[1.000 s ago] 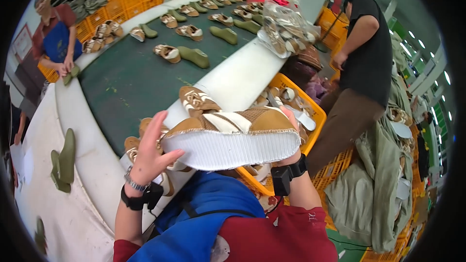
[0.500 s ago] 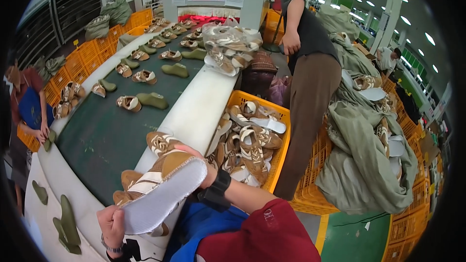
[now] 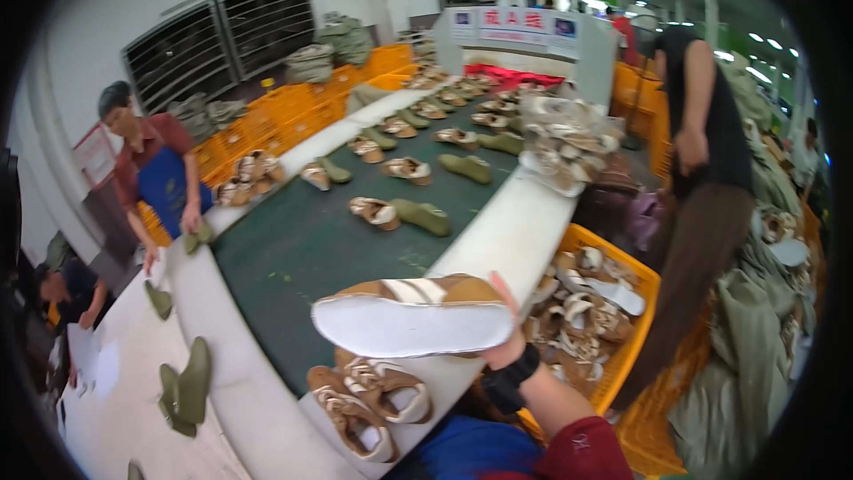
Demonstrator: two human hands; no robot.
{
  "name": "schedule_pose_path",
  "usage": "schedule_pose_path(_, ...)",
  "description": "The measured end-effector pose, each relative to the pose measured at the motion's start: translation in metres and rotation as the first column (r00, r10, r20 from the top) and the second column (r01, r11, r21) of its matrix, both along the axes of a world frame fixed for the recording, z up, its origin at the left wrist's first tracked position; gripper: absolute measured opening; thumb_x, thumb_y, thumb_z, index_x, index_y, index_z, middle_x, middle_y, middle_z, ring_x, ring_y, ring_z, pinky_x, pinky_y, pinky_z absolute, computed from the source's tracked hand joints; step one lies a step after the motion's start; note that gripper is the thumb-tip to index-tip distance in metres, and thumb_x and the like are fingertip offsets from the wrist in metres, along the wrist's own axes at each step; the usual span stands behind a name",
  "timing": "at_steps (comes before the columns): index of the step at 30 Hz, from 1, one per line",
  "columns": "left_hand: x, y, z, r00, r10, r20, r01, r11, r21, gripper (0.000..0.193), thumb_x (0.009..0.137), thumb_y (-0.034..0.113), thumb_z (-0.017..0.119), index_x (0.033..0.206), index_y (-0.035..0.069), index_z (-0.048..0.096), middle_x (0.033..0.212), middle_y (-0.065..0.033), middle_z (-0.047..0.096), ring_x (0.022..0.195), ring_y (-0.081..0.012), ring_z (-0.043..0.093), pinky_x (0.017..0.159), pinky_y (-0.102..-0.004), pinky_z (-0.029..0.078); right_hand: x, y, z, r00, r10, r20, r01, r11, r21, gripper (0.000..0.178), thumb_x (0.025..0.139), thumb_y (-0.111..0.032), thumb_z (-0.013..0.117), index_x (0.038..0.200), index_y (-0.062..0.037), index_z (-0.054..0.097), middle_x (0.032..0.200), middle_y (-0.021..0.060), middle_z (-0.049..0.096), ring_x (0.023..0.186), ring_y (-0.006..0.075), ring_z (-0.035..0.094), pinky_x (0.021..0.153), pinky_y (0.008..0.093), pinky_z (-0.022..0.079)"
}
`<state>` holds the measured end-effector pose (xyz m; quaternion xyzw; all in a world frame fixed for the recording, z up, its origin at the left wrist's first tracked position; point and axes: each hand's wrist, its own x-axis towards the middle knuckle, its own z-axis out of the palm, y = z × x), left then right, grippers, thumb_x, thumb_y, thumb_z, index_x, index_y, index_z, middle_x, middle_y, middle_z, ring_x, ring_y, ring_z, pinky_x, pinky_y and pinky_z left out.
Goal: Organizing and inspecting shoes on a conveyor belt and placing them into a crate.
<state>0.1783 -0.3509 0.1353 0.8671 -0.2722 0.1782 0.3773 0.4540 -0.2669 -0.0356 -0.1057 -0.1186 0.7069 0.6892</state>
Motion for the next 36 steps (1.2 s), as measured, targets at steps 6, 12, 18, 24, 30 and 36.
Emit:
schedule_pose_path(6,0.0,-0.002,0.004,0.948,-0.289,-0.133,0.309,0.935,0.171,0.048,0.088,0.029,0.044,0.116,-0.01,0.041,0.115,-0.0308,0.042,0.105,-0.0479,0.042,0.087,-0.0518,0.036,-0.018,0.02,0.011,0.989,0.142,-0.036,-0.144,0.986,-0.089,0.051,0.086,-0.046,0.04,0.107,-0.0008,0.055,0.101,0.0143,0.06,0.09,0.0285,0.059,0.084,0.0382,0.045)
schedule_pose_path(12,0.0,0.005,0.003,0.788,-0.581,-0.205,0.615,0.756,0.222,0.057,0.089,0.036,0.045,0.118,-0.012,0.038,0.12,-0.033,0.037,0.107,-0.0506,0.038,0.085,-0.0547,0.036,-0.038,0.033,0.013,0.825,-0.082,0.559,0.156,0.984,-0.085,0.028,0.088,-0.034,0.047,0.088,-0.0067,0.055,0.078,0.0059,0.06,0.072,0.0147,0.057,0.068,0.0266,0.047)
schedule_pose_path(18,-0.011,0.002,-0.015,0.775,-0.602,-0.194,0.631,0.754,0.181,0.067,0.084,0.041,0.052,0.118,-0.015,0.036,0.119,-0.0341,0.038,0.11,-0.0499,0.035,0.086,-0.0558,0.033,-0.01,0.047,0.034,-0.08,-0.474,0.877,0.091,0.872,0.48,0.015,0.079,-0.019,0.06,0.077,-0.004,0.058,0.073,0.0043,0.06,0.066,0.0144,0.054,0.062,0.0269,0.043)
schedule_pose_path(24,-0.001,-0.007,-0.054,0.864,-0.353,0.359,0.501,0.534,-0.682,0.046,0.086,0.033,0.051,0.112,-0.004,0.048,0.121,-0.0314,0.038,0.11,-0.0491,0.036,0.087,-0.0545,0.033,0.078,0.092,-0.049,-0.515,-0.478,0.711,-0.28,0.878,0.387,0.011,0.074,-0.013,0.063,0.073,-0.0031,0.058,0.069,0.0092,0.058,0.062,0.0224,0.054,0.061,0.0305,0.043)
schedule_pose_path(30,-0.033,0.023,-0.068,0.986,-0.128,0.108,0.167,0.746,-0.644,0.027,0.087,0.016,0.05,0.109,0.001,0.055,0.12,-0.0251,0.044,0.107,-0.0441,0.043,0.085,-0.0481,0.04,0.079,0.112,-0.096,-0.474,-0.124,0.872,-0.137,0.988,0.066,0.011,0.072,-0.013,0.062,0.076,-0.0046,0.056,0.064,0.0093,0.058,0.057,0.0248,0.054,0.058,0.0312,0.044)
schedule_pose_path(36,-0.16,0.041,-0.177,0.029,0.638,-0.77,-0.848,-0.391,-0.356,0.053,0.081,0.011,0.056,0.129,0.001,0.036,0.118,-0.0123,0.051,0.113,-0.0192,0.045,0.096,-0.0332,0.034,0.062,0.104,-0.081,-0.601,-0.151,0.785,-0.343,0.936,-0.083,0.018,0.068,-0.009,0.063,0.084,-0.004,0.056,0.071,0.0112,0.06,0.07,0.0271,0.06,0.062,0.0335,0.047)
